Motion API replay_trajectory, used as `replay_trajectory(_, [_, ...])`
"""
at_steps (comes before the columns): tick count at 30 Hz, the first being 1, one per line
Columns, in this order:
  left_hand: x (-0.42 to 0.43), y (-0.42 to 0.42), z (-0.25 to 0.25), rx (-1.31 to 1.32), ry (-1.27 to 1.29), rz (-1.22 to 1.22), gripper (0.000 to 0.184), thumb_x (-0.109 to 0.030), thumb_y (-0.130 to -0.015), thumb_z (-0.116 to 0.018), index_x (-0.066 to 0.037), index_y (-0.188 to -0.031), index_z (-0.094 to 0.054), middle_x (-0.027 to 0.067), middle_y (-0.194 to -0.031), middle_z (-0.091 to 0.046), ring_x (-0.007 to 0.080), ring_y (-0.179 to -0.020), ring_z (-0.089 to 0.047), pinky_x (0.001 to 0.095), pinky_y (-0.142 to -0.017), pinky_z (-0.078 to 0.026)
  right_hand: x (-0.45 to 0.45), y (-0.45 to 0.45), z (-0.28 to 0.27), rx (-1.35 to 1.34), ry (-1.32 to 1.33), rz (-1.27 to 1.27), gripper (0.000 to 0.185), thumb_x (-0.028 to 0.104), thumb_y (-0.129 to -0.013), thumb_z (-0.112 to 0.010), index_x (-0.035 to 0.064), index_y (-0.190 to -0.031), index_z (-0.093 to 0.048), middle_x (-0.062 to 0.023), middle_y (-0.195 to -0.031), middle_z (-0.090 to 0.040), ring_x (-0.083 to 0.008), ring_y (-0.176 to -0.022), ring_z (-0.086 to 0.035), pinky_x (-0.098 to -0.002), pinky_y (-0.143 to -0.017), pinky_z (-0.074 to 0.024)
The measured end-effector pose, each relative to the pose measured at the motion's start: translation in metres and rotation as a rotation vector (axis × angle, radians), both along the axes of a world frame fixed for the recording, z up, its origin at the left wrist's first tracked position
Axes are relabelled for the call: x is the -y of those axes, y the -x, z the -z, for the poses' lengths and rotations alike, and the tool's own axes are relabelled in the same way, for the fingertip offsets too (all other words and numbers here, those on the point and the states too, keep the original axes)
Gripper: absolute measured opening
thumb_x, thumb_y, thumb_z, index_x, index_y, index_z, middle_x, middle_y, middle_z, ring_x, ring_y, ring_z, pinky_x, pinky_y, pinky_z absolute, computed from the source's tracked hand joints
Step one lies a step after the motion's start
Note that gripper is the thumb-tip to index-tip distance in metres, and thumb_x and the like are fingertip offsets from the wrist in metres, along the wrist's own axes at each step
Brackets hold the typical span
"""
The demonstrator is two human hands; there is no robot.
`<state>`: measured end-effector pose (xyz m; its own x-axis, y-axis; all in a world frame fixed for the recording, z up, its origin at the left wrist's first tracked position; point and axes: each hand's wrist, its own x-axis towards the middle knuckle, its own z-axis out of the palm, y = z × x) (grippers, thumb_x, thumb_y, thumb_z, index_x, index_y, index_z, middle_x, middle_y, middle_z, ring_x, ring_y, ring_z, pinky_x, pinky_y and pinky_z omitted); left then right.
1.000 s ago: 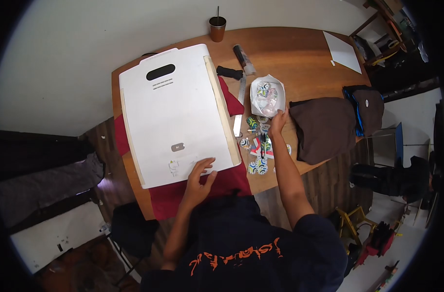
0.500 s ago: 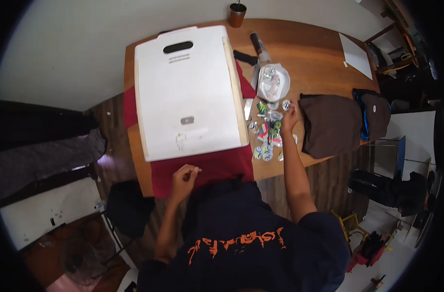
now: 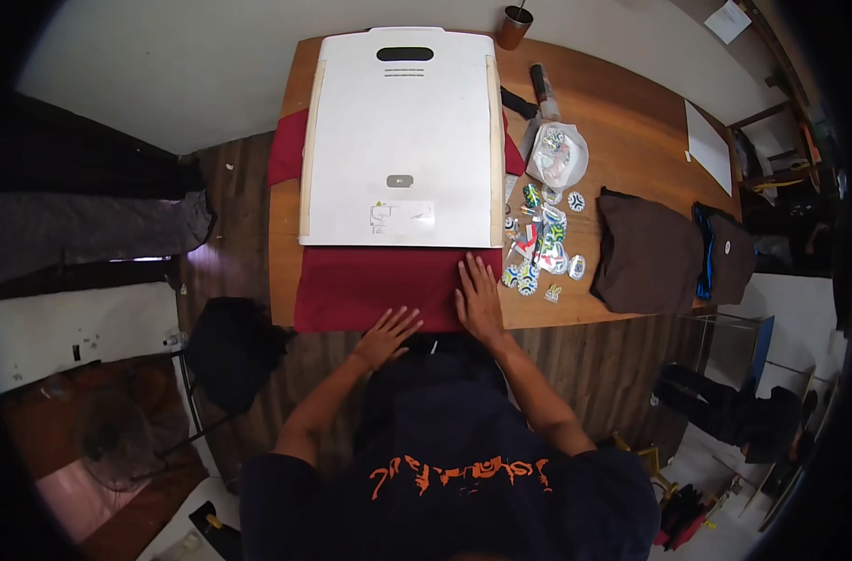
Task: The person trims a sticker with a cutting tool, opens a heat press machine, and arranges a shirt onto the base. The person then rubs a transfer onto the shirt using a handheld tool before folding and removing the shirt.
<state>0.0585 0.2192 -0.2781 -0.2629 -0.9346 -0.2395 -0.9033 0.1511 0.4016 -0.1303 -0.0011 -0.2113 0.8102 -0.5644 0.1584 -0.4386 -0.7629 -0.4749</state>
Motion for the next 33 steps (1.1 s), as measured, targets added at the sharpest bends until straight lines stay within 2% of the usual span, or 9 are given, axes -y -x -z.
replay_trajectory(5, [-0.009,0.005,-0.014,0.038,-0.101,0.01,0.08,-0.043,-0.102,-0.055,-0.015,-0.166,-0.016,0.0101,-0.172,-0.014,0.0315,-0.159,-0.012,0.0516,-0.128,-0.011,-0.032,0.037,0.009,-0.366,-0.629,-0.491,0.042,0.02,-0.098,-0.063,0.0069,-0.138,-0.06,-0.0184,-0.146,-0.054,-0.039,-0.137,-0.05,-0.0505,-0.114,-0.0415])
replay_trajectory(9, [-0.018,0.009,-0.005,0.004,-0.034,-0.034,0.085,-0.038,-0.096,-0.063,-0.014,-0.165,-0.019,0.0101,-0.172,-0.017,0.0325,-0.158,-0.016,0.0512,-0.128,-0.015,-0.007,0.021,-0.004,0.143,-0.156,-0.121,0.042,0.019,-0.098,-0.064,0.0071,-0.138,-0.059,-0.0215,-0.144,-0.055,-0.0421,-0.137,-0.05,-0.0481,-0.11,-0.0452])
replay_trajectory(12, [-0.017,0.009,-0.008,-0.006,-0.037,-0.038,0.085,-0.038,-0.096,-0.064,-0.014,-0.165,-0.019,0.0103,-0.172,-0.017,0.0325,-0.158,-0.016,0.0515,-0.128,-0.014,-0.004,-0.013,-0.024,0.09,0.123,0.237,0.04,0.016,-0.097,-0.064,0.0064,-0.136,-0.061,-0.0213,-0.147,-0.054,-0.0419,-0.138,-0.049,-0.0491,-0.112,-0.0434])
replay_trajectory(15, [-0.022,0.011,0.0,-0.005,-0.051,-0.047,0.085,-0.036,-0.095,-0.064,-0.014,-0.165,-0.02,0.0109,-0.171,-0.018,0.0327,-0.158,-0.015,0.0519,-0.128,-0.013,-0.032,-0.021,-0.005,-0.029,-0.046,-0.097,0.041,0.014,-0.096,-0.063,0.0058,-0.136,-0.061,-0.0208,-0.152,-0.049,-0.0427,-0.14,-0.046,-0.0522,-0.116,-0.0382])
replay_trajectory(18, [-0.028,0.011,0.015,-0.03,-0.084,-0.056,0.083,-0.032,-0.096,-0.064,-0.013,-0.164,-0.021,0.0117,-0.171,-0.019,0.033,-0.159,-0.014,0.0522,-0.128,-0.012,-0.052,-0.016,0.013,-0.157,-0.695,-0.533,0.042,0.013,-0.095,-0.063,0.0056,-0.136,-0.061,-0.021,-0.153,-0.047,-0.0433,-0.142,-0.044,-0.0555,-0.119,-0.0329])
replay_trajectory(21, [-0.022,0.01,0.0,-0.075,-0.102,-0.07,0.081,-0.03,-0.097,-0.063,-0.013,-0.164,-0.022,0.0125,-0.17,-0.02,0.033,-0.159,-0.013,0.0522,-0.128,-0.01,-0.032,-0.032,0.005,0.136,-0.208,-0.304,0.044,0.014,-0.095,-0.063,0.0069,-0.138,-0.06,-0.0204,-0.154,-0.046,-0.0434,-0.143,-0.042,-0.0567,-0.12,-0.0314])
replay_trajectory(25, [-0.015,0.007,-0.015,-0.083,-0.104,-0.07,0.078,-0.029,-0.098,-0.062,-0.012,-0.164,-0.024,0.0131,-0.17,-0.021,0.0328,-0.159,-0.013,0.0518,-0.129,-0.009,-0.025,-0.052,0.007,-0.05,0.072,0.142,0.048,0.016,-0.099,-0.059,0.0108,-0.146,-0.056,-0.0183,-0.156,-0.045,-0.0433,-0.144,-0.042,-0.0585,-0.12,-0.0311])
replay_trajectory(30, [-0.017,0.015,-0.008,-0.05,-0.238,-0.082,0.069,-0.03,-0.1,-0.059,-0.01,-0.16,-0.033,0.0141,-0.169,-0.024,0.0335,-0.158,-0.016,0.0505,-0.129,-0.011,-0.047,-0.033,0.008,-0.264,-0.749,-0.538,0.041,0.018,-0.099,-0.06,0.0087,-0.139,-0.061,-0.0194,-0.152,-0.051,-0.0416,-0.142,-0.045,-0.0563,-0.117,-0.0369])
replay_trajectory(33, [-0.014,0.017,-0.016,-0.105,-0.132,-0.12,0.063,-0.032,-0.102,-0.058,-0.009,-0.157,-0.039,0.0157,-0.166,-0.028,0.0345,-0.156,-0.021,0.0503,-0.127,-0.016,-0.019,-0.027,0.002,0.125,-0.21,-0.345,0.038,0.019,-0.099,-0.061,0.0095,-0.136,-0.063,-0.0179,-0.154,-0.049,-0.0394,-0.143,-0.044,-0.055,-0.118,-0.0361])
